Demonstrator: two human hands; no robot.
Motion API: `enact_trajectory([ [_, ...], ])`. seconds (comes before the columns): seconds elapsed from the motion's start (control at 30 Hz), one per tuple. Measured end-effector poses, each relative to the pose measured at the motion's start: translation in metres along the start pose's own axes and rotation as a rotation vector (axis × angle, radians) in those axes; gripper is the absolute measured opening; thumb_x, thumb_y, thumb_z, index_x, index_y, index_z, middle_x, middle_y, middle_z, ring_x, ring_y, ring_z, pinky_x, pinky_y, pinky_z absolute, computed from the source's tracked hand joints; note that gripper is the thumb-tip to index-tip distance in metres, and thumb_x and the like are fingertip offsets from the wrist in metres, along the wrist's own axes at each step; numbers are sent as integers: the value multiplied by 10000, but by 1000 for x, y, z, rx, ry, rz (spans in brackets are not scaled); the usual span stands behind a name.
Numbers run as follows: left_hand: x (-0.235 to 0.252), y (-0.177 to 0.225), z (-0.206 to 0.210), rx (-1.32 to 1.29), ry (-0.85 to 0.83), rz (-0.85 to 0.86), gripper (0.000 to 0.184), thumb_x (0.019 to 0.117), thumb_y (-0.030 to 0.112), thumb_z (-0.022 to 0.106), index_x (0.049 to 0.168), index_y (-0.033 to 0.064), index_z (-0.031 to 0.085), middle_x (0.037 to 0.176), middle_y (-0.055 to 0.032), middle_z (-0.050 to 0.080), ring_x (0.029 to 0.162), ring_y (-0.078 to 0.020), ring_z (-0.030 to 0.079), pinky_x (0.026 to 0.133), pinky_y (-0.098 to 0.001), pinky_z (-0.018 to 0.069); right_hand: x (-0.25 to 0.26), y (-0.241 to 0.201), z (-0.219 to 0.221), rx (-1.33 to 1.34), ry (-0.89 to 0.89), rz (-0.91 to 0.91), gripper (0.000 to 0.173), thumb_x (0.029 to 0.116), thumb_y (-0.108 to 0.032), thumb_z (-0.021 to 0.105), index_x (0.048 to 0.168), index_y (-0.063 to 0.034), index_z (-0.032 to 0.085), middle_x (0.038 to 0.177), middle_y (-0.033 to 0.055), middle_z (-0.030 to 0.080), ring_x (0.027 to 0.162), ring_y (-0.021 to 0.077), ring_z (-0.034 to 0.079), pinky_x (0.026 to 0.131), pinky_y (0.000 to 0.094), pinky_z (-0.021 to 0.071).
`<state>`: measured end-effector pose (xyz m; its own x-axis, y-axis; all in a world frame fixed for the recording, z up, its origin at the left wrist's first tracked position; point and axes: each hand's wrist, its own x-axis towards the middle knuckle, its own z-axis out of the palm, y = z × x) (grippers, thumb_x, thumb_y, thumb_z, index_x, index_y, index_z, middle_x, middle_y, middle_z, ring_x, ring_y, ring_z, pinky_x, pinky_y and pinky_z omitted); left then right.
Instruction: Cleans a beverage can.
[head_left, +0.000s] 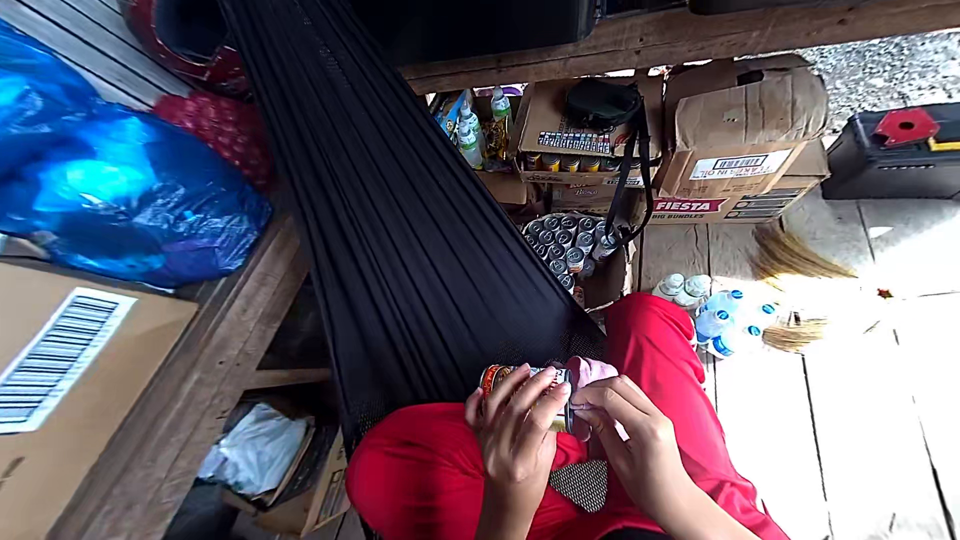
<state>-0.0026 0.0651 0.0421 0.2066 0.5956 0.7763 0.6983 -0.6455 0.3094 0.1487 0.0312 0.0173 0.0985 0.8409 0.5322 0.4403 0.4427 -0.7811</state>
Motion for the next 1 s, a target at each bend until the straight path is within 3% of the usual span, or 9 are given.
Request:
enact_trajectory([
  [0.2,20,34,50,-3,-33,20,152,995,176,627,1121,255,658,1227,91,716,1280,-35,545,1043,-323,310,22,22,-70,195,-202,110,178,998,-238,623,979,-87,714,910,-5,696,903,22,649,829,146,527],
  [0.3,33,54,67,-165,-2,-28,152,959,196,678,1100,248,656,1220,93,708,1274,-28,550,1065,-297,323,27,33,-97,264,-204,18,204,1040,-278,584,1010,-105,688,948,-6,685,949,35,648,874,171,527],
  [0.37,40,62,76,-272,16,-48,163,934,201,713,1082,238,658,1208,96,707,1260,-34,561,1067,-292,344,31,46,-110,110,-185,-186,172,1076,-232,516,1046,-144,662,972,3,640,964,71,614,891,183,501],
  [0.43,41,64,82,-284,15,-39,155,939,195,710,1080,240,665,1206,97,710,1253,-36,563,1061,-300,339,40,62,-123,-136,-174,-352,176,1057,-163,488,1085,-202,658,982,8,638,923,123,598,845,233,490],
  [0.53,39,61,84,-221,7,-19,149,950,185,697,1084,247,677,1201,95,714,1254,-35,560,1063,-305,323,52,73,-128,-338,-161,-433,203,1046,-142,486,1073,-220,672,953,20,656,880,169,605,806,284,491],
  [0.63,33,49,72,-156,13,-17,142,944,171,692,1064,247,686,1180,86,725,1240,-41,569,1036,-309,330,44,56,-104,-258,-172,-329,197,1042,-154,502,1023,-199,693,935,-3,680,891,136,618,817,248,494],
  [0.83,14,13,14,-36,-129,-4,178,936,154,687,1081,256,692,1194,57,733,1229,-45,581,961,-349,331,13,9,-39,274,-250,43,197,1020,-261,600,975,-98,702,929,-12,693,942,33,644,876,170,517],
  [1.0,1,-8,-35,-21,-196,-28,195,928,140,685,1090,246,707,1203,47,731,1234,-56,580,979,-369,318,2,-28,1,669,-246,310,143,995,-200,637,1002,-76,710,944,-34,708,858,-3,669,783,164,571],
])
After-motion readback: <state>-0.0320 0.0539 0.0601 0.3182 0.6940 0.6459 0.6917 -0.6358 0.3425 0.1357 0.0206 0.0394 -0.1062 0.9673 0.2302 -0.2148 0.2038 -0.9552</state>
